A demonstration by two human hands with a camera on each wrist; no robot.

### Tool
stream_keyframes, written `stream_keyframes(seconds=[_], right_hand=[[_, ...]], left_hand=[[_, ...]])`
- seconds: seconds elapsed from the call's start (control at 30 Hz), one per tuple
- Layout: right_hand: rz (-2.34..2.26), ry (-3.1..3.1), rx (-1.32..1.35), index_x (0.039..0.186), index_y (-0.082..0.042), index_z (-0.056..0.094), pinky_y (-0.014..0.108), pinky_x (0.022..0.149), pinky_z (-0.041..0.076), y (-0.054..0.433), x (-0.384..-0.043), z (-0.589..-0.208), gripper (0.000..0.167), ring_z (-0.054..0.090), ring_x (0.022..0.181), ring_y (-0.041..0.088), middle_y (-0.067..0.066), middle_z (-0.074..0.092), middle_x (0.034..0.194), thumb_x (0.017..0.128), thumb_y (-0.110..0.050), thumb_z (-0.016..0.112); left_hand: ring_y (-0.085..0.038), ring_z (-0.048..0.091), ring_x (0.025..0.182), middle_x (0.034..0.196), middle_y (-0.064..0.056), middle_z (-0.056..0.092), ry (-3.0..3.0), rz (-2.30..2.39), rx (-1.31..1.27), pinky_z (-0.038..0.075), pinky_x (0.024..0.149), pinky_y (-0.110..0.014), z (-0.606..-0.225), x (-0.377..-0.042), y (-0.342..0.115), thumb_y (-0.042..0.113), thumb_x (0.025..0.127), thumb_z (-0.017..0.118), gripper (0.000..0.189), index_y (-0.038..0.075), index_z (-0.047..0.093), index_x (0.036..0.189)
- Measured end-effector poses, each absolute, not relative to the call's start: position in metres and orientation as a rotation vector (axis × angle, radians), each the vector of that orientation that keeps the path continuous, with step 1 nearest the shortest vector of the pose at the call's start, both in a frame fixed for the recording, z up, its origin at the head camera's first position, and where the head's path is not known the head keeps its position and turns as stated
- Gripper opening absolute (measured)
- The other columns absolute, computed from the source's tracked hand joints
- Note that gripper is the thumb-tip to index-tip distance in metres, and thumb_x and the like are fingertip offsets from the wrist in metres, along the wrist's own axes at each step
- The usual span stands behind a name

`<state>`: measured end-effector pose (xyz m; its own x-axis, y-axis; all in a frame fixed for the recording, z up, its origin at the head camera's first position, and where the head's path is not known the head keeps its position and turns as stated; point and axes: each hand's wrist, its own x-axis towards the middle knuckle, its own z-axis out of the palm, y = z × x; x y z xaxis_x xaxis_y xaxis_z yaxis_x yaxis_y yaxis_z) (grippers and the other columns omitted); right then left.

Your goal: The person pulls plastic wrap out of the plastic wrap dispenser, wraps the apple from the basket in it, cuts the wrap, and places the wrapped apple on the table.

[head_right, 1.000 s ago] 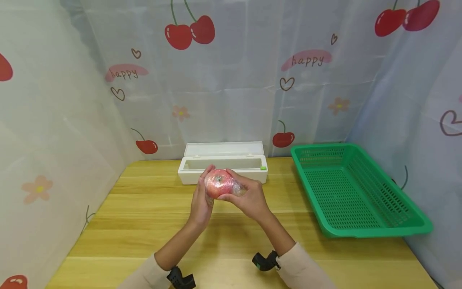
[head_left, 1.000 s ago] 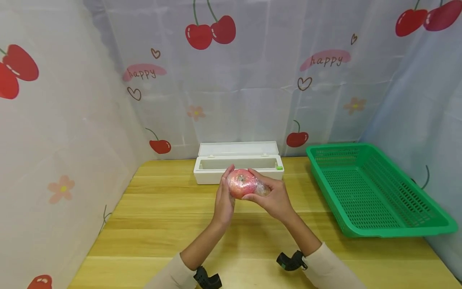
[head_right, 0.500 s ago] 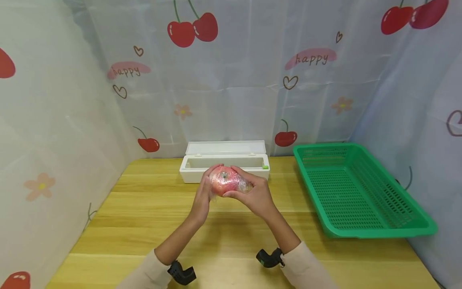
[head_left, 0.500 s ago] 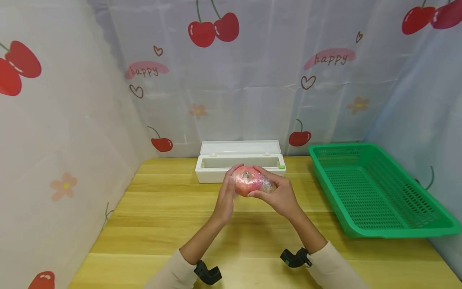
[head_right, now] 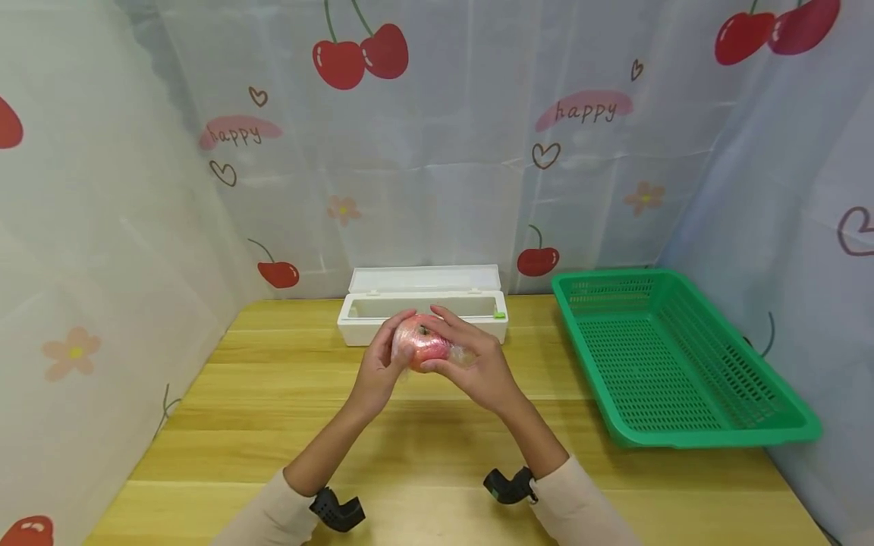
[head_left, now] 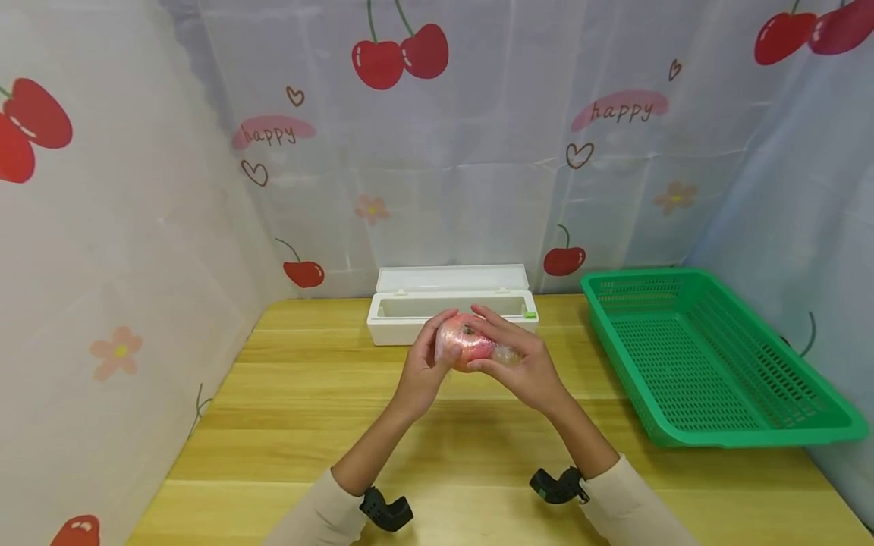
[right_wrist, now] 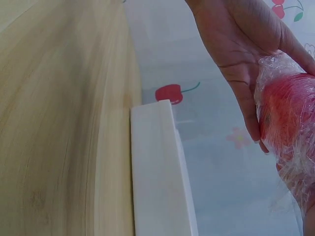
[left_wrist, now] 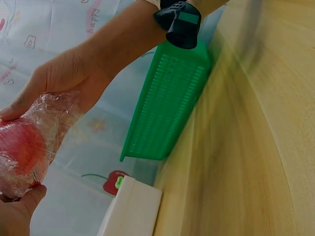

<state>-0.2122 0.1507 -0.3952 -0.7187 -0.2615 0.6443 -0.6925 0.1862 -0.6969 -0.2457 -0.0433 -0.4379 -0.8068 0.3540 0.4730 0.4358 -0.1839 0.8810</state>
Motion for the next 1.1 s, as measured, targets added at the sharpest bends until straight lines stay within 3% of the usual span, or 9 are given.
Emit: stream_keyframes(seconds=[0.23,0.43,0.7,0.83,1.1], right_hand=[[1.580,-2.026,0.940,0.122,0.004,0.071,0.028,0.098,0.052,0.156,-0.231,-0.421,0.048,0.051,0.136,0.036,0.019,0.055,0.145,0.076,0.012,0.081],[1.720,-1.977,0.971,0.119,0.003,0.072,0.032,0.098,0.053,0.159,-0.232,-0.423,0.040,0.053,0.135,0.029,0.016,0.055,0.147,0.080,0.009,0.079],[1.608,-2.044,0.996,0.138,0.001,0.060,0.029,0.105,0.048,0.158,-0.231,-0.420,0.065,0.046,0.140,0.035,0.016,0.049,0.152,0.077,0.011,0.081],[1.551,-2.081,1.029,0.132,0.001,0.066,0.027,0.103,0.049,0.158,-0.232,-0.420,0.056,0.048,0.138,0.038,0.017,0.046,0.154,0.078,0.009,0.081],[1.598,-2.056,1.053,0.126,-0.001,0.071,0.031,0.103,0.050,0.160,-0.234,-0.420,0.045,0.049,0.138,0.033,0.014,0.049,0.153,0.082,0.006,0.077]], left_hand=[[-0.026,0.056,0.122,0.145,-0.014,0.047,-1.986,-2.185,-0.941,0.056,0.095,-0.030,-0.437,-0.244,-0.044,0.016,0.105,0.058,0.050,0.013,0.041,0.152],[-0.026,0.055,0.122,0.144,-0.014,0.047,-1.986,-2.183,-0.954,0.057,0.094,-0.032,-0.438,-0.245,-0.043,0.020,0.104,0.061,0.050,0.016,0.042,0.151],[-0.027,0.055,0.122,0.144,-0.013,0.048,-1.981,-2.185,-0.952,0.057,0.094,-0.033,-0.438,-0.246,-0.043,0.022,0.101,0.066,0.054,0.016,0.043,0.150],[-0.027,0.056,0.121,0.142,-0.013,0.049,-1.993,-2.177,-0.947,0.058,0.093,-0.033,-0.439,-0.246,-0.043,0.021,0.100,0.067,0.055,0.014,0.044,0.150],[-0.026,0.055,0.123,0.142,-0.010,0.049,-2.011,-2.141,-0.942,0.058,0.092,-0.035,-0.439,-0.247,-0.043,0.026,0.098,0.070,0.060,0.011,0.043,0.150]])
